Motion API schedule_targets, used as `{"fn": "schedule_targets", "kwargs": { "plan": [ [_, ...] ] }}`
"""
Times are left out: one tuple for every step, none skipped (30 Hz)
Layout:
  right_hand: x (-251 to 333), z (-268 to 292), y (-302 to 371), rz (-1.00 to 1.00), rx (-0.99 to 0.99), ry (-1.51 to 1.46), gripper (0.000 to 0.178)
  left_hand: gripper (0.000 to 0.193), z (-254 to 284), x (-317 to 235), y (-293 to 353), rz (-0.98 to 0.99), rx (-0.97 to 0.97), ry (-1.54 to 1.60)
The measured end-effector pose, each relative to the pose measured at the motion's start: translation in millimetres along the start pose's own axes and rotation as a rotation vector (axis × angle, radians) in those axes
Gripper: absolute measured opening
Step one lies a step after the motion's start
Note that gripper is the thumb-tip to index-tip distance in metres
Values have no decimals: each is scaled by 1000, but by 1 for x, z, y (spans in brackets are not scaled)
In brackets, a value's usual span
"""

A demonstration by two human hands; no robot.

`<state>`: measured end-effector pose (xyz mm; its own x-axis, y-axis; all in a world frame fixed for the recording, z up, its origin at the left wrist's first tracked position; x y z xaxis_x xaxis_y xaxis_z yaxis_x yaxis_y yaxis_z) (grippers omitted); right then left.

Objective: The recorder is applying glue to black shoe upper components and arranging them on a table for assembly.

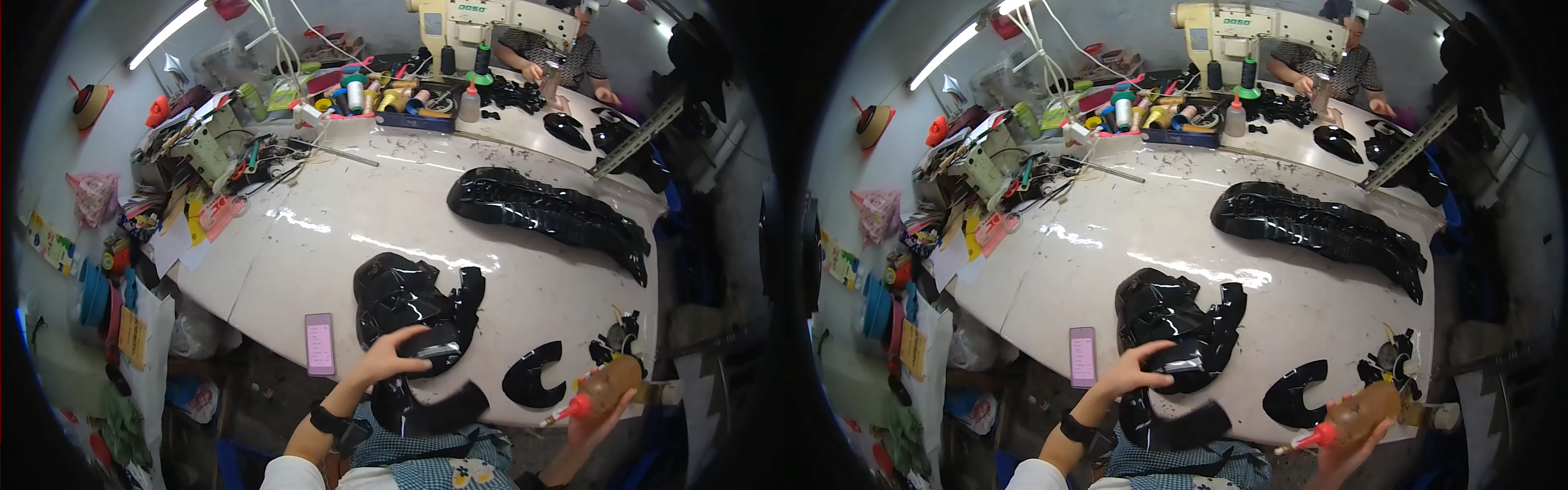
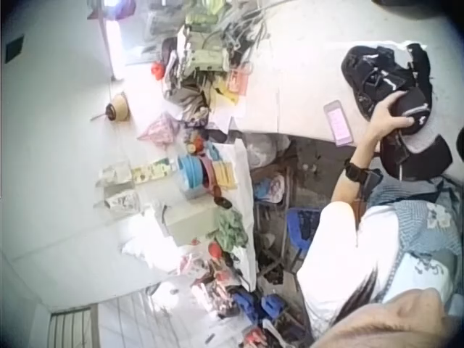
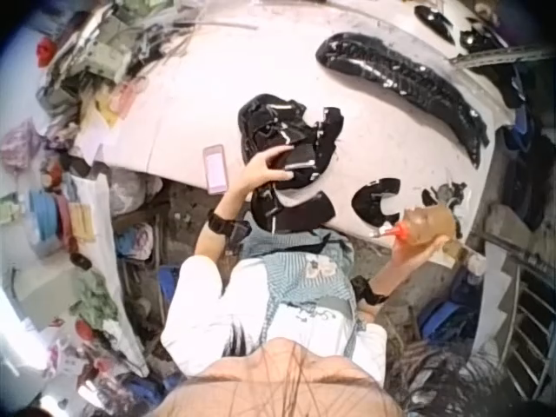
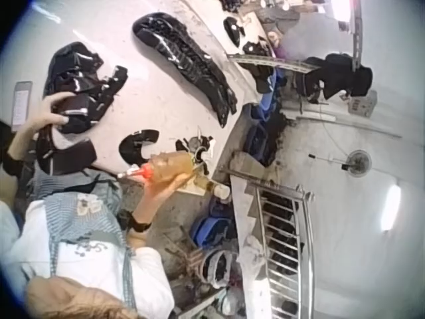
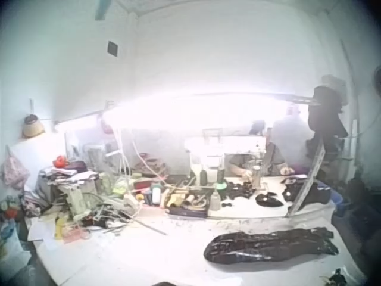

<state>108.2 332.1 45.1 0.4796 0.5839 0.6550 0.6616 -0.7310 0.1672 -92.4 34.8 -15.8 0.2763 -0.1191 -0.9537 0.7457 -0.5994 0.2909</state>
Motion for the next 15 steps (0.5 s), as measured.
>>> {"fn": "schedule_targets", "kwargs": {
  "plan": [
    [2,-6,2,20,-10,5,56,62,-25,-5,2,100,159,159],
    [-2,-16,5,-38,56,-14,57,64,-41,-13,6,115,237,196],
    [-7,-29,8,-99,127,-35,58,65,-55,-19,11,128,311,230],
    [-9,-36,9,-76,168,-52,59,67,-64,-24,13,92,358,189],
    [-8,-49,13,-20,267,26,62,66,-71,-25,16,74,395,191],
    [-11,-52,12,-7,294,77,64,66,-74,-29,18,51,383,178],
    [-10,-54,13,12,314,129,67,66,-78,-34,20,29,380,165],
    [-6,-55,13,43,297,137,67,66,-83,-36,21,42,392,179],
    [-5,-58,14,47,298,178,69,66,-88,-40,23,57,404,188],
    [-3,-60,14,50,299,219,70,66,-90,-40,24,46,409,170],
    [-2,-59,12,71,288,223,70,65,-93,-39,25,34,412,153],
    [-1,-57,10,88,277,256,69,65,-95,-42,27,21,395,134],
    [0,-57,8,103,266,289,69,64,-95,-45,27,-7,387,116],
    [2,-59,7,108,246,297,67,64,-95,-49,28,-21,381,97],
    [3,-59,7,119,240,300,67,63,-95,-54,28,-34,372,80]
  ]
}}
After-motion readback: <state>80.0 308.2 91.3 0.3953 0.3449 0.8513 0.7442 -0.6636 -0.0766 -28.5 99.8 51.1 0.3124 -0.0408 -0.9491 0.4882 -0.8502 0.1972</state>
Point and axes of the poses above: each hand's wrist, its own y-axis away from the middle knuckle, its own z-axis out of the back of the hand, x = y × z, the point moved 7 cm from there along -y, towards the middle knuckle, and after that the axes turned 5 degrees about y, right-handed, at the moved point
